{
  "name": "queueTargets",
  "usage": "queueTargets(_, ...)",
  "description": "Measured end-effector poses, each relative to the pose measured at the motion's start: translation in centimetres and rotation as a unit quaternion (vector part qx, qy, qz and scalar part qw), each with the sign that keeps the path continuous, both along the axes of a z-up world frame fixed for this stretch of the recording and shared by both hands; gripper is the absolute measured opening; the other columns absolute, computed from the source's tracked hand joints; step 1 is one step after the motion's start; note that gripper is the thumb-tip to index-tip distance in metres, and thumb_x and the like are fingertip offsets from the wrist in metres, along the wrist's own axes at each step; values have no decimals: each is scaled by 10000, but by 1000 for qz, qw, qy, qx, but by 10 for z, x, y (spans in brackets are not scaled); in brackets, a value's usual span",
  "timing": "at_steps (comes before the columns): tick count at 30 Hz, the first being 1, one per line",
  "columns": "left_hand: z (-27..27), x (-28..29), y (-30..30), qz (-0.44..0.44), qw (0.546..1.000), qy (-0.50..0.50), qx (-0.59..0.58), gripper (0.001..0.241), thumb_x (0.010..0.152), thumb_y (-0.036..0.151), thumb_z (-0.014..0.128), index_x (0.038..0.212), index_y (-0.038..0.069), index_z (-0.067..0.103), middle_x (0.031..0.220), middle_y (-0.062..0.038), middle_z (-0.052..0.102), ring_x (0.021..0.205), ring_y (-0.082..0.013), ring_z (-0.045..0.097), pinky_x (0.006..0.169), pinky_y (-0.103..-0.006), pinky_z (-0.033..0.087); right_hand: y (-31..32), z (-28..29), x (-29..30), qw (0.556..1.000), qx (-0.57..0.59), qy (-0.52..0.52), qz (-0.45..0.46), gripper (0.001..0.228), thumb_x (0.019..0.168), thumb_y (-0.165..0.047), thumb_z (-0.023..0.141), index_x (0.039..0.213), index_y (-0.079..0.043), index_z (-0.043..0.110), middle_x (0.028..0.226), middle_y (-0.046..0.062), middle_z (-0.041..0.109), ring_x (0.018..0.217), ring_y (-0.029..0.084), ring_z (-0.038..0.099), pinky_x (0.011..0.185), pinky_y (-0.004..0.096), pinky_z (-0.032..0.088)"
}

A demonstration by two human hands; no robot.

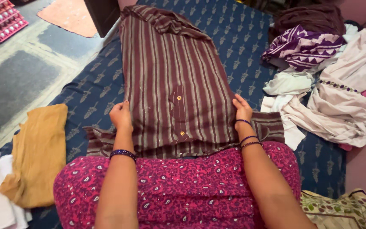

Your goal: The person folds a yellow cloth and places it aside. Then, the person picks up a striped shirt, unfolds it, and folds it neatly on the bed.

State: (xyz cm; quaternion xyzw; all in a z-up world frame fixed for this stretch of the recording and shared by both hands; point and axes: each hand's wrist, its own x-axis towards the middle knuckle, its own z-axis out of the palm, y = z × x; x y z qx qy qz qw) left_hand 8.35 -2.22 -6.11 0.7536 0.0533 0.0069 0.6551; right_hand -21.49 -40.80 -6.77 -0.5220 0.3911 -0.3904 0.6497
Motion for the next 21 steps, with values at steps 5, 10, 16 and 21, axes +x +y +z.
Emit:
queueTargets(5,14,-7,10,9,996,-9,-91,155,916,138,753,960,-10,759,839,-25,715,737,-98,591,681,-277,485,-6,2,-8,999,-6,-28,-24,370,882,-47,674,1247,-63,731,1251,26,720,1127,122,641,1024,242,461)
queueTargets(10,41,-15,25,-18,992,-30,-124,76,916,67,740,953,8,769,875,19,731,766,-59,618,708,-228,501,-9,24,-24,996,-80,-27,-35,372,908,-67,597,1253,-82,737,1078,-2,716,942,97,619,895,237,489)
queueTargets(16,94,-41,54,-64,995,-28,-69,122,961,124,736,973,6,766,813,21,656,721,-81,529,657,-252,439,1,92,-55,992,-102,65,-20,254,944,-128,626,1118,-90,807,951,-12,663,831,77,553,748,228,422)
queueTargets(21,109,-63,91,-152,965,-90,191,171,908,160,766,994,12,762,873,-126,748,800,-225,693,756,-347,525,23,124,-91,972,-151,142,110,270,904,-136,581,1000,-53,820,951,36,774,829,93,663,768,226,506)
